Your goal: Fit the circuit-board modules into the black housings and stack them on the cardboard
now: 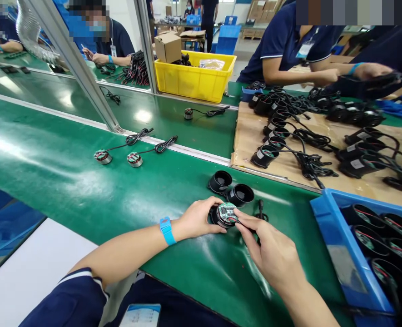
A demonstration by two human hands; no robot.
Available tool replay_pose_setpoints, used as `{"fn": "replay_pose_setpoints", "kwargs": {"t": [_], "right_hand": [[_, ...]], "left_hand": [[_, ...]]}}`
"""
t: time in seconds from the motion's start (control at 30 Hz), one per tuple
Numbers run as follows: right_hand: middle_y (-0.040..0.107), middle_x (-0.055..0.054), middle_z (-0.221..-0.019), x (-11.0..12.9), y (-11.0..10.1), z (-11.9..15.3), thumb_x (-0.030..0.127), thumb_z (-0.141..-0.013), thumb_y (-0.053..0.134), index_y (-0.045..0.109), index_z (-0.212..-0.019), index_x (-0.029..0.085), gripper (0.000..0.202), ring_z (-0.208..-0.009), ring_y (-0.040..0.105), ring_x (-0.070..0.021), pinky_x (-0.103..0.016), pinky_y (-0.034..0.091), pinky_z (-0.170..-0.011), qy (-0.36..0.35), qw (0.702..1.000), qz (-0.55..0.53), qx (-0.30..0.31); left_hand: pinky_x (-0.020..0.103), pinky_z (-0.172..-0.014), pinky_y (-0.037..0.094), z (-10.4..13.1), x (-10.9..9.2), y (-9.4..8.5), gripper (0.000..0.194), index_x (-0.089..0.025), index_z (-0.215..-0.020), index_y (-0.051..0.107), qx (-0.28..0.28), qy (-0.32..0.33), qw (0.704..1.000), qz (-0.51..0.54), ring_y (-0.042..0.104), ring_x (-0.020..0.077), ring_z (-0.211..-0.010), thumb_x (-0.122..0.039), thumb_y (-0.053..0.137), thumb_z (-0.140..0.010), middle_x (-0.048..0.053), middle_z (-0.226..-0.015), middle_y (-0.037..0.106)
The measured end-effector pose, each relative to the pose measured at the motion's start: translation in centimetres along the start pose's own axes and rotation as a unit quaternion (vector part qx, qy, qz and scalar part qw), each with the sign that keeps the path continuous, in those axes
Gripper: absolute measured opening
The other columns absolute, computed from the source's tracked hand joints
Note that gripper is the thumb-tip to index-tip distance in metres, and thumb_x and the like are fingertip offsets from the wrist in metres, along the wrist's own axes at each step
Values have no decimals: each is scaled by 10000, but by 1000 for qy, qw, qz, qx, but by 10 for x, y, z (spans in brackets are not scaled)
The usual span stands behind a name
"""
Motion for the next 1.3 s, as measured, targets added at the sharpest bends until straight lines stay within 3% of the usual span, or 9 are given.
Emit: {"fn": "replay_pose_setpoints", "kwargs": {"t": [0.17,0.47,0.57,0.7,0.83,0.97,1.1,1.2,1.3], "right_hand": [[789,-38,-922,1,4,9,322,-1032,527,638,-1019,201,165,-669,740,-144,-232,564,-593,94,995,40,14],[802,-35,-956,22,-6,11,224,-1004,599,625,-1162,175,168,-630,729,-128,-235,543,-651,16,993,115,-7],[802,-49,-1007,24,5,13,181,-1009,556,613,-1172,164,173,-624,736,-126,-226,530,-582,10,994,111,16],[681,-139,-1335,12,15,30,376,-1025,530,528,-1309,157,359,-1022,751,-202,-283,609,-823,71,992,-14,103],[554,-180,-1477,-2,15,56,619,-885,646,465,-1437,186,724,-1344,562,-348,-513,567,-998,36,983,-34,176],[760,-49,-979,-8,13,71,317,-990,536,590,-1078,242,127,-960,756,-245,-412,616,-845,36,991,-37,127],[621,53,-600,-10,6,73,377,-1036,460,527,-994,254,146,-438,608,-145,-232,458,-424,181,977,-81,78],[633,59,-603,-3,5,70,372,-1038,470,508,-958,266,138,-434,608,-137,-213,424,-403,179,973,-101,102],[664,37,-653,3,3,67,388,-1042,462,536,-991,264,153,-476,633,-144,-219,458,-438,170,976,-107,82]], "left_hand": [[413,-955,533,0,2,4,736,-210,-1269,580,8,25,1000,-15,684,314,-1130,-427,931,-659,104,-1246,702],[414,-1000,504,4,-12,-5,693,-239,-1276,600,-43,54,997,-25,682,287,-1134,-448,902,-688,67,-1238,721],[452,-1025,477,5,-4,-8,702,-211,-1264,610,-11,39,997,-66,691,298,-1094,-508,889,-691,94,-1209,732],[557,-1188,286,7,3,-15,731,-202,-1257,624,-3,48,994,-102,652,321,-1200,-494,918,-654,102,-1225,731],[576,-1243,146,13,-26,-46,700,-208,-1296,614,-94,105,982,-123,564,343,-1340,-522,858,-720,112,-1284,712],[559,-1247,123,20,-60,-74,699,-222,-1313,605,-186,166,955,-162,546,350,-1357,-558,824,-740,105,-1259,728],[580,-1251,143,18,-32,-67,766,-205,-1309,617,-121,83,975,-165,549,352,-1350,-607,849,-700,138,-1291,702],[631,-1255,66,18,-5,-54,721,-211,-1272,637,-9,66,982,-174,580,348,-1319,-572,872,-694,122,-1243,726],[616,-1264,-25,21,-6,-61,728,-236,-1315,609,-50,97,978,-179,543,342,-1364,-590,845,-724,104,-1280,713]]}}
Point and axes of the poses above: each hand's wrist, its own z-axis away from the middle knuckle, its own y-axis out of the palm, x = y × z, the point moved 4 cm from there along -z, towards the middle knuckle
